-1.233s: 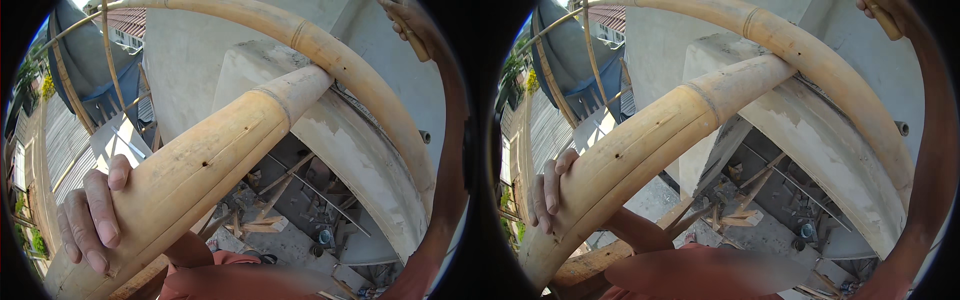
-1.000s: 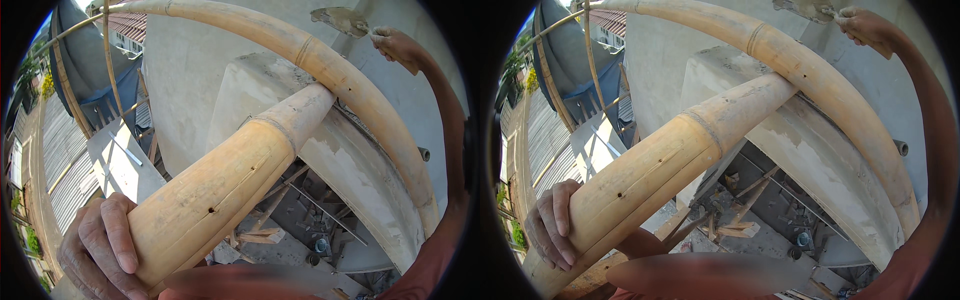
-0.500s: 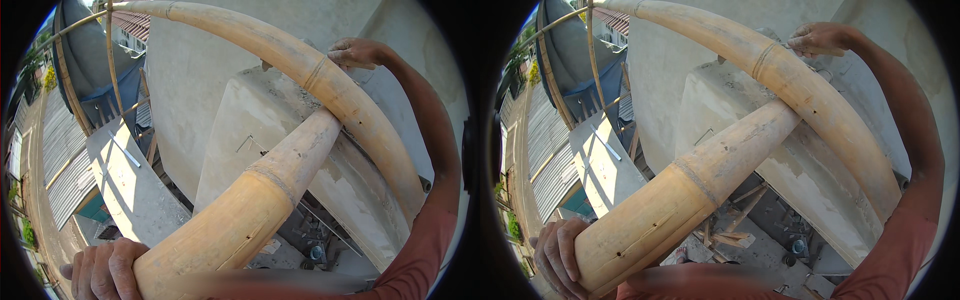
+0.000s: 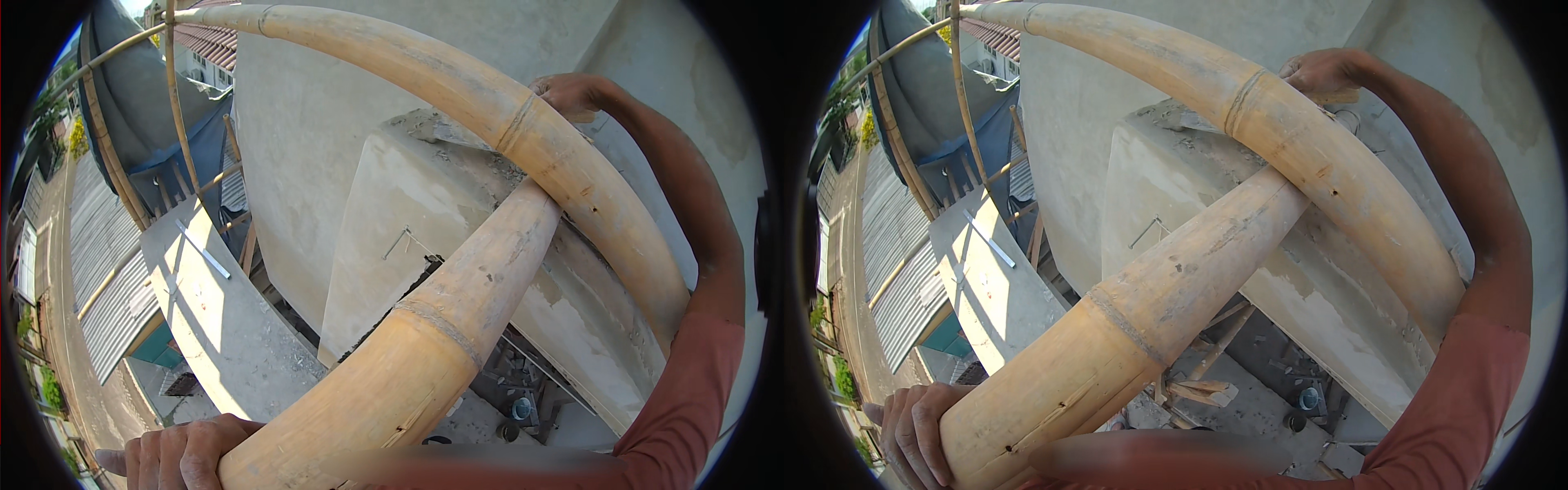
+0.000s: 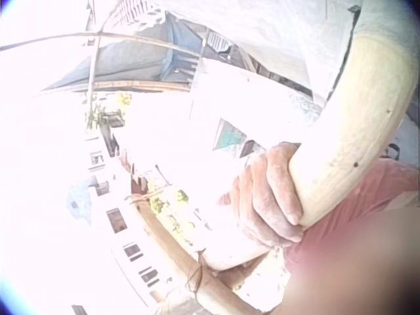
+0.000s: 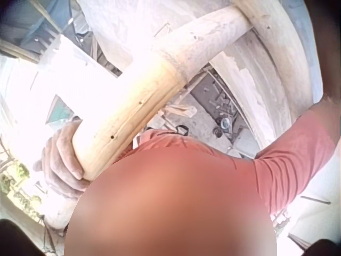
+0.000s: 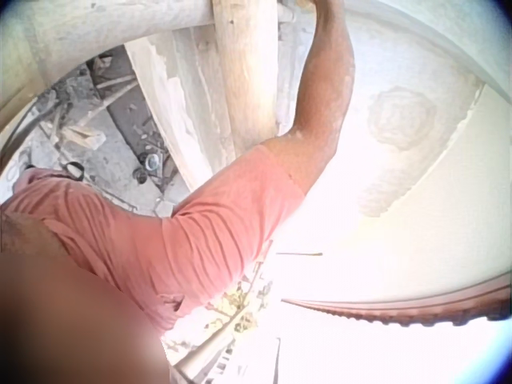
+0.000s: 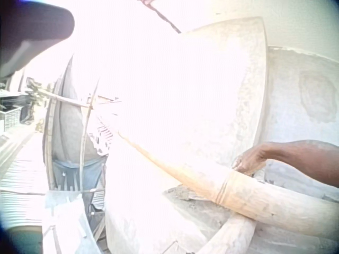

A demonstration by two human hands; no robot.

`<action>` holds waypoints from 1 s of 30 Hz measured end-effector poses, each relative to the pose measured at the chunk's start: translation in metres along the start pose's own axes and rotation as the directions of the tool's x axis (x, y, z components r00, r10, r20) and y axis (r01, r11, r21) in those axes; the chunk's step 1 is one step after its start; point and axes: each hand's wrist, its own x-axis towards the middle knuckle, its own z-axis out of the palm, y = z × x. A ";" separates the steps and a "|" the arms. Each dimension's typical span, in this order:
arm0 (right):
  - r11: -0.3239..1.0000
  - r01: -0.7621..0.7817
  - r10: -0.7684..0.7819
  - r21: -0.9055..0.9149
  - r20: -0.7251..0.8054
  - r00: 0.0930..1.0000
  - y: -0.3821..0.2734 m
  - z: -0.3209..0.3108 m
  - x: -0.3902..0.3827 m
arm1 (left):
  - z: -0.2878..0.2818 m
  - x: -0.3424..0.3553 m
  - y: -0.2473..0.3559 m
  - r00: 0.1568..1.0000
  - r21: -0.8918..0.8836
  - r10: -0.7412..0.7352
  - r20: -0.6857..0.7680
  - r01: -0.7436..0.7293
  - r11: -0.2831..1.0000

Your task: Applying and smoothing plaster or mortar onto a structural corner using a trowel.

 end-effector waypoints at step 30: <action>0.941 0.254 -0.314 -0.222 -0.299 0.901 0.030 0.029 0.019 | 0.002 -0.004 0.008 0.996 -0.011 -0.066 -0.058 0.066 0.998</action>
